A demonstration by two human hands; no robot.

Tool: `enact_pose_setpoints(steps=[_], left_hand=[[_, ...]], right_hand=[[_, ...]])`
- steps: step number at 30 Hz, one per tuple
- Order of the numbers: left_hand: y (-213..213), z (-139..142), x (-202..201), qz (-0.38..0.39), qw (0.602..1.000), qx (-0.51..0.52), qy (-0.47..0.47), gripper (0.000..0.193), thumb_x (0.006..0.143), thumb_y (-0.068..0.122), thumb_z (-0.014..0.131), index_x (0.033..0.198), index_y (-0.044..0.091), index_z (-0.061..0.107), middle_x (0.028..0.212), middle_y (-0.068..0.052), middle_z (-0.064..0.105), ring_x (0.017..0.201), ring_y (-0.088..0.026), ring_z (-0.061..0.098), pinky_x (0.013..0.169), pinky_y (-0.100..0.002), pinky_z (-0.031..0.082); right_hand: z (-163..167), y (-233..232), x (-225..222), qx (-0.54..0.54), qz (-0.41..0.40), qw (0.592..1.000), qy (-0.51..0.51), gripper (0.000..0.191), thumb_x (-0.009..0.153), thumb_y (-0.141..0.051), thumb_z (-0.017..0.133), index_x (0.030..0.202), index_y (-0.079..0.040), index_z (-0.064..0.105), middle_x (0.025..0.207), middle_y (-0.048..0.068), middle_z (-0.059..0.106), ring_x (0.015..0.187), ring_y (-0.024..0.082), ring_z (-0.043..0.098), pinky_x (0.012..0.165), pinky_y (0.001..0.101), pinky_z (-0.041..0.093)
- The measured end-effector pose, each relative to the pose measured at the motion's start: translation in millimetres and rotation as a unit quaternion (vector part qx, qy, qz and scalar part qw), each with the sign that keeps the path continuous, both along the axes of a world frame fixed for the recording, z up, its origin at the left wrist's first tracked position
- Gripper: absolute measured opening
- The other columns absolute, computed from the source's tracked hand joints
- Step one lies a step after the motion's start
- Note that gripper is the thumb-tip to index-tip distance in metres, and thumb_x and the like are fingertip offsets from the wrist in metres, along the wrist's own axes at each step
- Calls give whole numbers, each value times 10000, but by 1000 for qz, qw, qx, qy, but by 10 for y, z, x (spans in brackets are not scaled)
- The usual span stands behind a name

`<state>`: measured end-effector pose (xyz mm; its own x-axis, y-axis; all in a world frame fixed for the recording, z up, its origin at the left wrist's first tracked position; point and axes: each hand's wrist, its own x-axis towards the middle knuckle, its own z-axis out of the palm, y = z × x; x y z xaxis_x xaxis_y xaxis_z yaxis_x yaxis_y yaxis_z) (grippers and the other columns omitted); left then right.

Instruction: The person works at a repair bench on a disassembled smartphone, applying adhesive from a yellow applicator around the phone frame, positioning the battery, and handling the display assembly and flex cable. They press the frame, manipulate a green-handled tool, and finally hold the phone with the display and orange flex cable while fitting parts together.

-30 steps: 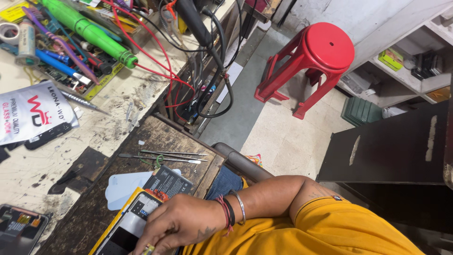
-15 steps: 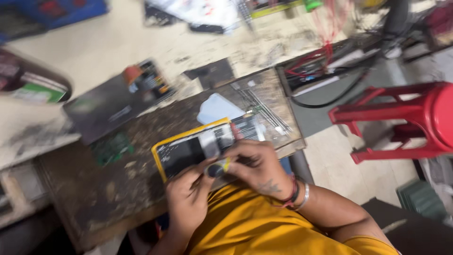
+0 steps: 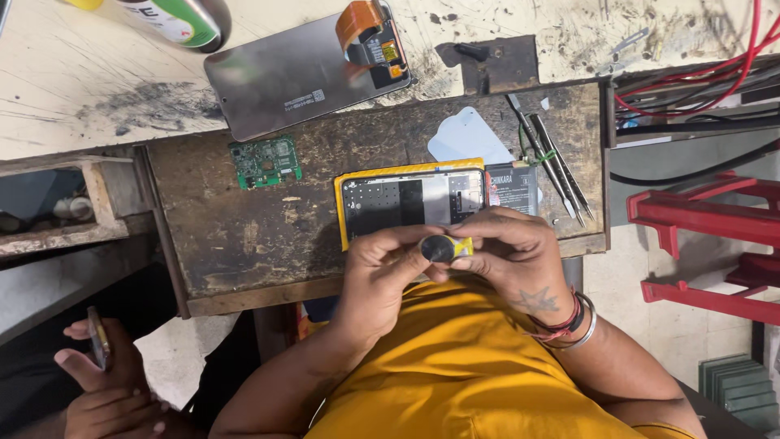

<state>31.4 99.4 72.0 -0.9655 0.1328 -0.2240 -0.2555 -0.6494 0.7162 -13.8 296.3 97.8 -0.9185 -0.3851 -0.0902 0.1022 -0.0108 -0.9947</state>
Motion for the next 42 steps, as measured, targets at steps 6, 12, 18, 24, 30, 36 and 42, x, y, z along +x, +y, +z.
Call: enact_pose_setpoints(steps=[6,12,18,24,30,36,42], left_hand=[[-38,230,-26,-67,978,-194,28,317,1009,148,677,1269,-30,713,1037,-90,772,888,-109,732,819,-255,621],[75,322,-6,20,943,-317,95,293,994,129,719,1241,-28,721,1042,-92,788,893,-111,751,787,-240,615],[89,166,25,11,998,-58,31,274,1029,61,668,1276,-58,675,1112,-124,757,930,-126,714,861,-262,607],[172,58,109,17,998,-13,64,259,1064,59,665,1294,-59,683,1100,-116,753,942,-135,706,869,-270,596],[198,32,128,6,999,3,43,244,1066,72,655,1270,-56,691,1082,-97,755,927,-121,695,872,-264,582],[266,171,69,26,988,-141,60,211,1059,110,666,1195,-42,720,1065,-88,771,956,-121,716,856,-255,590],[50,316,26,5,895,-411,173,239,1015,179,705,1197,29,744,1013,-86,785,850,-158,789,735,-263,615]], right_hand=[[-23,11,29,34,-59,995,67,252,813,-49,848,1036,14,751,1011,79,731,911,132,698,806,244,565],[1,13,35,72,-62,992,83,193,834,-70,855,961,18,739,967,74,721,870,127,680,772,243,542],[-39,-37,87,-47,-46,997,36,261,905,-104,825,1104,14,704,1105,79,665,968,133,670,833,259,567],[-166,-85,221,-197,-63,974,-90,386,927,-145,822,1259,-4,687,1206,127,640,912,145,672,750,271,586],[-276,8,254,-187,-39,978,-82,410,946,-151,800,1318,-20,690,1321,156,661,908,143,667,762,266,568],[-284,-38,310,-184,-81,977,-69,308,1021,-132,728,1281,27,687,1303,228,700,1174,259,691,1053,380,554],[-159,-36,215,-209,-112,971,-37,218,1080,-117,687,1251,4,628,1282,217,695,1227,298,689,1107,446,553]])
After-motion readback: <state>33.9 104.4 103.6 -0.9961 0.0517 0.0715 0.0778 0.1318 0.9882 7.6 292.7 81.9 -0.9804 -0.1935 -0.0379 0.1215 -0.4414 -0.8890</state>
